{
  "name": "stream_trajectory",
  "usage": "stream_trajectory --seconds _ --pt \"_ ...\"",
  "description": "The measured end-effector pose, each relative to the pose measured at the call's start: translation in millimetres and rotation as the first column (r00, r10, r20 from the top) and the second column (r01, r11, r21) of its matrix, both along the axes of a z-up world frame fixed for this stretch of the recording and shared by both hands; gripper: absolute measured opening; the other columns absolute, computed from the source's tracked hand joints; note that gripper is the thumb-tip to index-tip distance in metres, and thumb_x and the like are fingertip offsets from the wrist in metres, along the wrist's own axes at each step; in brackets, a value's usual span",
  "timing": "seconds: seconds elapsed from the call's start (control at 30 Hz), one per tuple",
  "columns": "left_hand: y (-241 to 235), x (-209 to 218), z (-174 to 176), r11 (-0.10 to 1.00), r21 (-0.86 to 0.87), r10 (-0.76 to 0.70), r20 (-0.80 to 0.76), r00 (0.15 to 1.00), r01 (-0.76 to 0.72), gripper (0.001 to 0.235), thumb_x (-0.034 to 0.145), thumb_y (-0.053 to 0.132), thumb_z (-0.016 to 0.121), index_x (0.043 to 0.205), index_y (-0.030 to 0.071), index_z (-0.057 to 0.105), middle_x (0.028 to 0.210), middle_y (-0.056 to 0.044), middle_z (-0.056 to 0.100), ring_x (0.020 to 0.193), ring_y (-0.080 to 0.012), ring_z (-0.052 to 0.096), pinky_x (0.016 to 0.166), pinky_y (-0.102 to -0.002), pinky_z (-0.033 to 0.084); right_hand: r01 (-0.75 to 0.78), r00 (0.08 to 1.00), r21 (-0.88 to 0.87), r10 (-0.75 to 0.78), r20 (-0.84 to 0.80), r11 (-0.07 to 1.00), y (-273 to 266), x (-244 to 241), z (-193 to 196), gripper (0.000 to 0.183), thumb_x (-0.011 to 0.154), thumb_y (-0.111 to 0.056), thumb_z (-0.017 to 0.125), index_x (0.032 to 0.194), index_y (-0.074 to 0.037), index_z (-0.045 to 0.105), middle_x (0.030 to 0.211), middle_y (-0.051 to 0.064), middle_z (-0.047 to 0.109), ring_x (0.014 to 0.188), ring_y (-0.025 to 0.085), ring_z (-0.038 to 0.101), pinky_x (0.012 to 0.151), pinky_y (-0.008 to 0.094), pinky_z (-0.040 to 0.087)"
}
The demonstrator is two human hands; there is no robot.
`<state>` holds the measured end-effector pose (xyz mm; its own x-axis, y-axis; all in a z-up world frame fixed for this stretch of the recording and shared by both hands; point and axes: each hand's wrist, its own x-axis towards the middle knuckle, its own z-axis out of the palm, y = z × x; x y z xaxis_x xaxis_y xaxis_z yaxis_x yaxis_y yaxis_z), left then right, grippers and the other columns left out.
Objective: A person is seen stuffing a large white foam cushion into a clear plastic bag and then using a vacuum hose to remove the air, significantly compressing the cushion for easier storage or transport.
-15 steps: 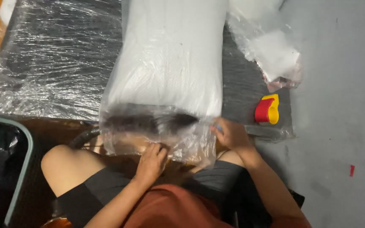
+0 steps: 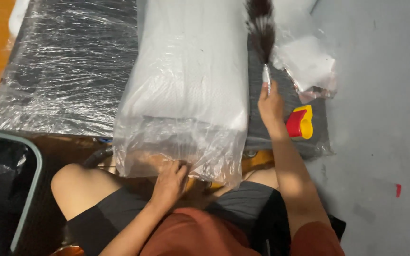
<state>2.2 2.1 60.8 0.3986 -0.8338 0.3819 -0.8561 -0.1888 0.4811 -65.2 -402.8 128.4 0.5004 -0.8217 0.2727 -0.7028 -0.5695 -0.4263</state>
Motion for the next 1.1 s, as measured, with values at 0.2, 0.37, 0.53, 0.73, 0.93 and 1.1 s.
stream_trajectory --seconds 0.2,0.37,0.53,0.73,0.93,1.1 --pt "-17.8 -7.2 -14.2 0.996 -0.018 -0.084 -0.023 0.996 0.084 0.017 0.085 0.017 0.071 0.099 0.010 0.066 0.102 -0.009 0.064 0.095 -0.0302 0.063 0.080 -0.040 0.048 -0.522 0.777 0.018 0.485 -0.401 0.853 160.4 52.9 133.4 0.050 0.108 -0.048 0.034 0.143 -0.024 0.059 0.107 0.020 0.074 0.094 0.042 0.074 0.077 0.053 0.059" --pt "-18.6 -3.3 -24.6 0.996 -0.035 -0.082 0.011 0.997 0.082 0.016 0.086 0.017 0.069 0.101 0.011 0.065 0.099 -0.011 0.063 0.093 -0.0317 0.063 0.081 -0.041 0.048 -0.534 0.738 0.026 0.480 -0.475 0.845 97.3 100.8 132.2 0.044 0.105 -0.045 0.044 0.131 -0.018 0.068 0.100 0.020 0.075 0.093 0.044 0.074 0.078 0.056 0.057" --pt "-5.1 3.5 -29.7 0.995 -0.063 -0.083 -0.002 0.997 0.083 0.015 0.083 0.016 0.072 0.096 0.011 0.066 0.093 -0.011 0.061 0.088 -0.0309 0.063 0.079 -0.041 0.050 -0.121 0.927 -0.202 0.037 -0.374 0.972 -72.1 65.0 45.6 0.045 0.110 -0.047 0.048 0.142 -0.019 0.061 0.091 0.025 0.074 0.093 0.043 0.074 0.076 0.056 0.058" --pt "21.5 24.3 49.5 0.982 -0.090 -0.183 -0.260 0.948 0.164 0.032 0.090 0.034 0.071 0.110 0.009 0.069 0.110 -0.014 0.068 0.097 -0.0365 0.068 0.083 -0.046 0.054 0.140 0.951 0.025 -0.127 -0.281 0.990 -62.5 -20.5 -56.5 0.045 0.107 -0.023 0.042 0.141 0.006 0.043 0.116 0.034 0.066 0.112 0.052 0.065 0.092 0.063 0.051" --pt "22.4 86.8 47.0 0.902 -0.273 0.253 -0.295 0.921 -0.335 0.056 0.086 0.052 0.070 0.123 0.009 0.067 0.114 -0.016 0.071 0.113 -0.0367 0.066 0.103 -0.047 0.047 0.326 0.939 0.124 -0.307 -0.152 0.937 41.1 -36.2 -40.6 0.066 0.113 -0.054 0.035 0.150 0.000 0.048 0.133 0.033 0.058 0.128 0.047 0.053 0.105 0.059 0.042" --pt "-25.5 117.0 121.8 0.852 0.035 0.420 -0.642 0.642 -0.523 0.117 0.085 0.045 0.084 0.158 -0.012 0.012 0.153 -0.046 0.026 0.144 -0.0586 0.032 0.118 -0.062 0.029 0.059 0.967 0.730 -0.221 0.128 0.681 113.2 -17.8 -32.2 0.108 0.092 -0.069 0.065 0.163 -0.004 0.016 0.157 0.042 0.028 0.145 0.056 0.032 0.114 0.068 0.032"
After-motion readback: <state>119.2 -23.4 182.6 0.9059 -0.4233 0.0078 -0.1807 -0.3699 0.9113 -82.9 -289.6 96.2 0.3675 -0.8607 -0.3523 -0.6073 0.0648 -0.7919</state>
